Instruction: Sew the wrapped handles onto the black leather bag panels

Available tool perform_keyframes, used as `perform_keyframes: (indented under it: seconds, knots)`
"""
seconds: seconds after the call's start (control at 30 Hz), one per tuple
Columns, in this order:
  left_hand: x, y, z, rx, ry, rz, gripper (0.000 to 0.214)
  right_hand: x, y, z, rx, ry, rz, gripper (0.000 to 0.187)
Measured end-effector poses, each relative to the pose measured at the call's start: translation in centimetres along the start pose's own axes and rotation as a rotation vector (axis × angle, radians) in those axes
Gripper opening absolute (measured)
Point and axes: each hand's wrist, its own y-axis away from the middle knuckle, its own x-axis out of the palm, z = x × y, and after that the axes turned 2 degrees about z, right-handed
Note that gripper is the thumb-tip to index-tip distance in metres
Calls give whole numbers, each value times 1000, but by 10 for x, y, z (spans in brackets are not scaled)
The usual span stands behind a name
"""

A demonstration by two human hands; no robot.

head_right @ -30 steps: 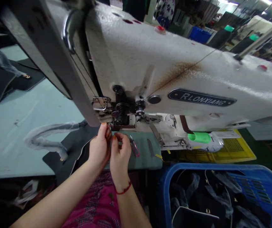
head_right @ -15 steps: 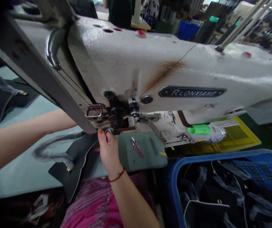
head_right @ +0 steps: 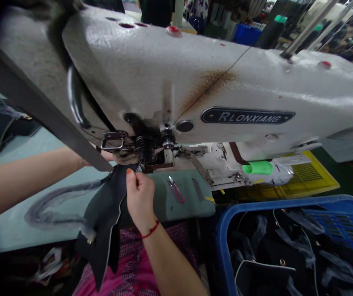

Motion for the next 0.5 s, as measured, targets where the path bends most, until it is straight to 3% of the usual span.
perform_keyframes:
  seconds: [0.1, 0.17, 0.37, 0.5]
  knots:
    - [-2, 7, 15, -76, -104, 253, 32, -12, -2, -2, 6, -18, 60, 45]
    - [-2, 13, 23, -61, -132, 314, 31, -21, -5, -4, 27, -41, 128, 45]
    - [3, 27, 33, -42, -81, 204, 37, -46, -14, 0, 159, -116, 350, 39]
    - [-11, 42, 46, 235, -395, 113, 22, -68, -5, 11, 198, -123, 508, 34]
